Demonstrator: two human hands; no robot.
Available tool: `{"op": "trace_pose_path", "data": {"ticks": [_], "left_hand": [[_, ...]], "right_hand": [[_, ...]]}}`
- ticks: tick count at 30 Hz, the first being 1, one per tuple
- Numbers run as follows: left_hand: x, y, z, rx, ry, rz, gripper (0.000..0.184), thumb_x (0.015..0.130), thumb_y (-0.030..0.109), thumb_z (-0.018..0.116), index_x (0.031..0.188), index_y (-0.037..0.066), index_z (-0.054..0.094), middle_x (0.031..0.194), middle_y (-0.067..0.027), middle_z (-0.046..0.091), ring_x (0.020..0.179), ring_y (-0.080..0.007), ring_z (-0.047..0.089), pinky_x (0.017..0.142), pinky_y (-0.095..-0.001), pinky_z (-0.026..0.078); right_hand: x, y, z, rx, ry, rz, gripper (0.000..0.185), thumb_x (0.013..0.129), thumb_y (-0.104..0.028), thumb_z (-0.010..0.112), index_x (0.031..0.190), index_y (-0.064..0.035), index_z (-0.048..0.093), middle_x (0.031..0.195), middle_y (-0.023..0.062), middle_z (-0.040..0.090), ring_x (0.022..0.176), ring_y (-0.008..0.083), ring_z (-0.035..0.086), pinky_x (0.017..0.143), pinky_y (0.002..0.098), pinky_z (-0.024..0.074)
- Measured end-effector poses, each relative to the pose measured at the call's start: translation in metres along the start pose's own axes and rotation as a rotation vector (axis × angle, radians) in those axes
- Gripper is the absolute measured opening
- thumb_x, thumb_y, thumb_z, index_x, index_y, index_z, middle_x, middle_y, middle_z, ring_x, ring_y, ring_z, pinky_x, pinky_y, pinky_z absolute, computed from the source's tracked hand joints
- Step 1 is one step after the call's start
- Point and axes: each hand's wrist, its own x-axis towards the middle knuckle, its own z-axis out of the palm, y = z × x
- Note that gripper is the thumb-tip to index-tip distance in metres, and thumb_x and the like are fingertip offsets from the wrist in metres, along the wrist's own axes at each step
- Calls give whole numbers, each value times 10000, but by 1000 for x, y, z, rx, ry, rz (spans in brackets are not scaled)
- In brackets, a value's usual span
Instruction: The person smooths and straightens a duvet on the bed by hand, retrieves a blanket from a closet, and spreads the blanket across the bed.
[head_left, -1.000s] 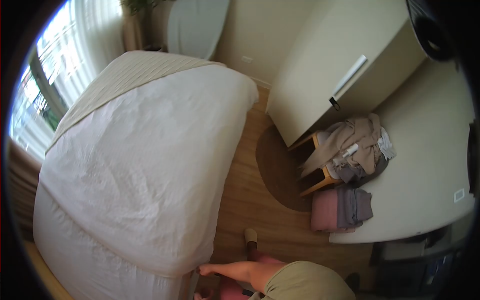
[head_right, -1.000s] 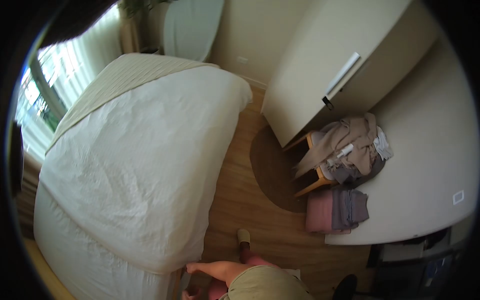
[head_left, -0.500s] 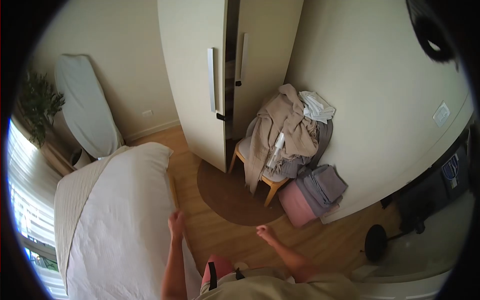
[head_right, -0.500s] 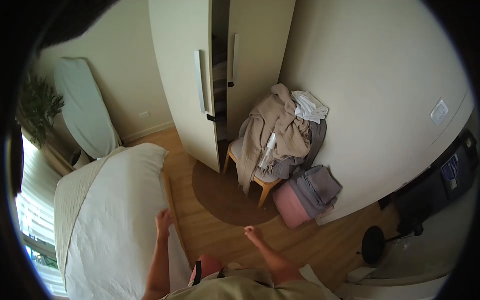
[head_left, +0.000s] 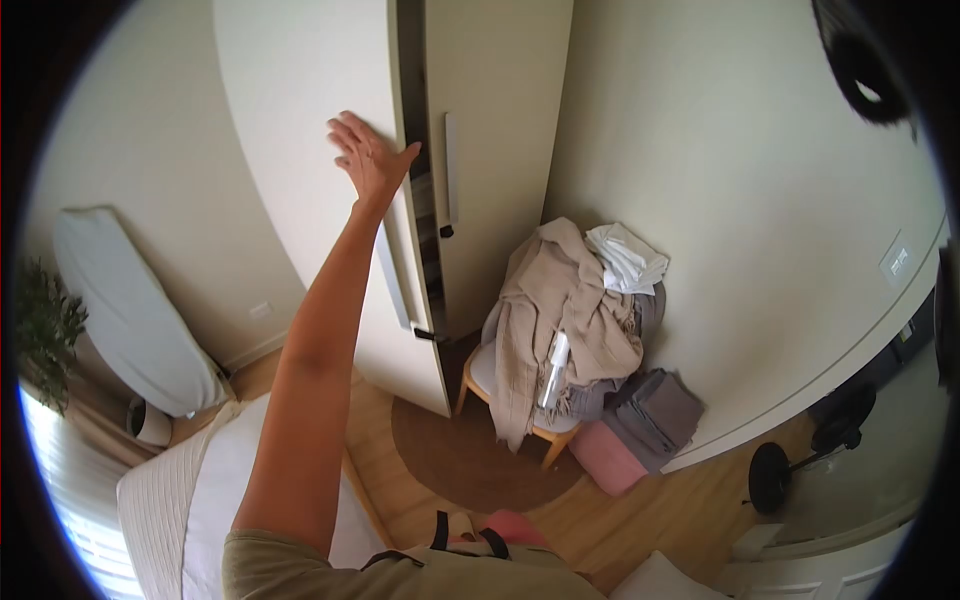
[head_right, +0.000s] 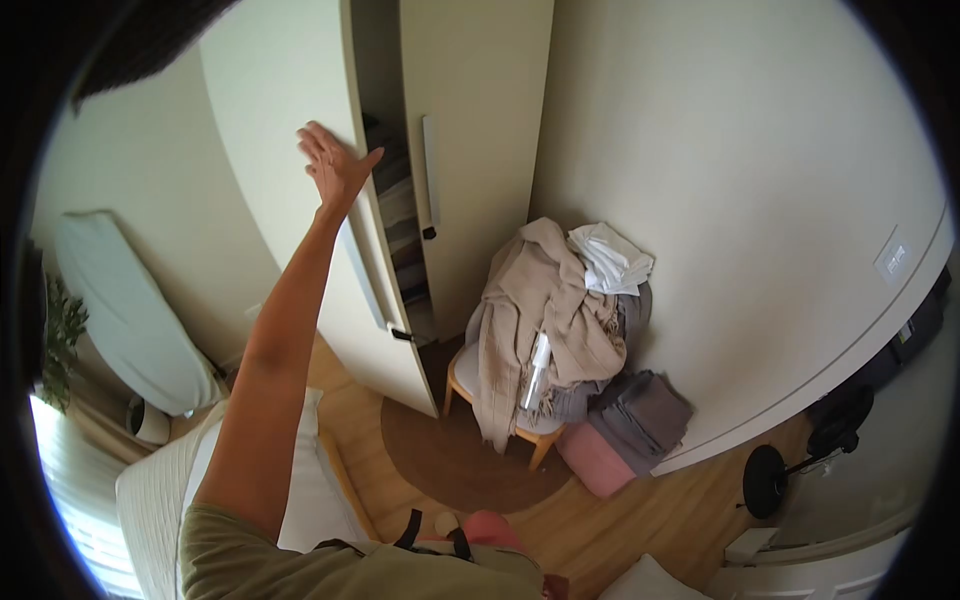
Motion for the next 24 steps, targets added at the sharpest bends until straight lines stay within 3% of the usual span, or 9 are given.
{"op": "trace_pose_path", "data": {"ticks": [6, 11, 13, 14, 15, 17, 18, 22, 24], "left_hand": [[4, 5, 33, 57, 132, -31, 935, 616, 19, 611, 1343, -65, 29, 1357, -362, 50, 1202, -590, 133, 912, -635, 270], [-19, -19, -15, -141, 216, 147, 866, 589, -81, 527, 1365, 1, 151, 1376, -261, 225, 1282, -362, 240, 1015, -403, 259], [-34, -43, -50, -215, 210, 17, 780, 607, -93, 526, 1336, 9, 269, 1274, -216, 412, 1165, -244, 420, 953, -315, 333], [-45, -59, -71, -227, 233, -135, 654, 639, -86, 530, 1270, -21, 370, 1137, -167, 522, 1000, -199, 501, 866, -300, 397], [-55, -87, -87, -279, 338, -112, 533, 703, -61, 566, 1215, -33, 419, 1043, -132, 565, 891, -189, 534, 808, -285, 429], [-63, -86, -131, -207, 395, -262, 380, 787, 22, 612, 1142, -27, 487, 978, -105, 591, 842, -138, 543, 751, -241, 445], [-63, -96, -146, -233, 461, -229, 321, 788, 35, 619, 1088, -29, 524, 919, -96, 609, 810, -117, 553, 734, -238, 453], [-63, -117, -193, 135, 581, -271, 323, 818, 110, 604, 1120, 18, 536, 973, -93, 618, 861, -161, 581, 789, -263, 457], [-62, -127, -201, 197, 612, -286, 334, 831, 143, 592, 1141, 34, 533, 1019, -106, 615, 910, -190, 591, 839, -284, 456]], "right_hand": [[19, -62, 72, -368, 15, -316, 200, 774, -202, 574, 789, -4, 602, 661, 104, 573, 503, 178, 534, 435, 328, 421], [72, -210, 114, -897, -80, -465, 193, 751, -235, 591, 780, -47, 622, 655, 68, 578, 502, 157, 518, 451, 321, 418], [86, -284, 140, -513, -125, -489, 112, 731, -189, 575, 709, -91, 625, 672, 42, 608, 577, 187, 577, 491, 352, 450], [121, -318, 167, -923, 151, -975, 133, 730, -180, 555, 702, -67, 619, 696, 97, 620, 623, 240, 605, 518, 391, 468], [145, -369, 185, -1162, 77, -1042, 232, 769, -279, 538, 738, -57, 598, 579, 24, 561, 511, 193, 544, 494, 334, 446], [196, -460, 248, -705, -90, -1215, 204, 745, -233, 520, 680, -52, 588, 652, 115, 605, 609, 288, 592, 581, 388, 472], [127, -527, 279, -602, -176, -1004, 213, 770, -227, 507, 700, -45, 594, 623, 118, 598, 584, 270, 589, 566, 374, 465], [-18, -715, 428, -149, -572, -1238, 180, 815, -233, 564, 890, -74, 603, 666, 7, 579, 578, 89, 521, 528, 240, 412], [-37, -767, 467, -403, -516, -1264, 342, 789, -325, 635, 1053, -115, 576, 809, 2, 605, 698, 124, 562, 643, 259, 461]]}}
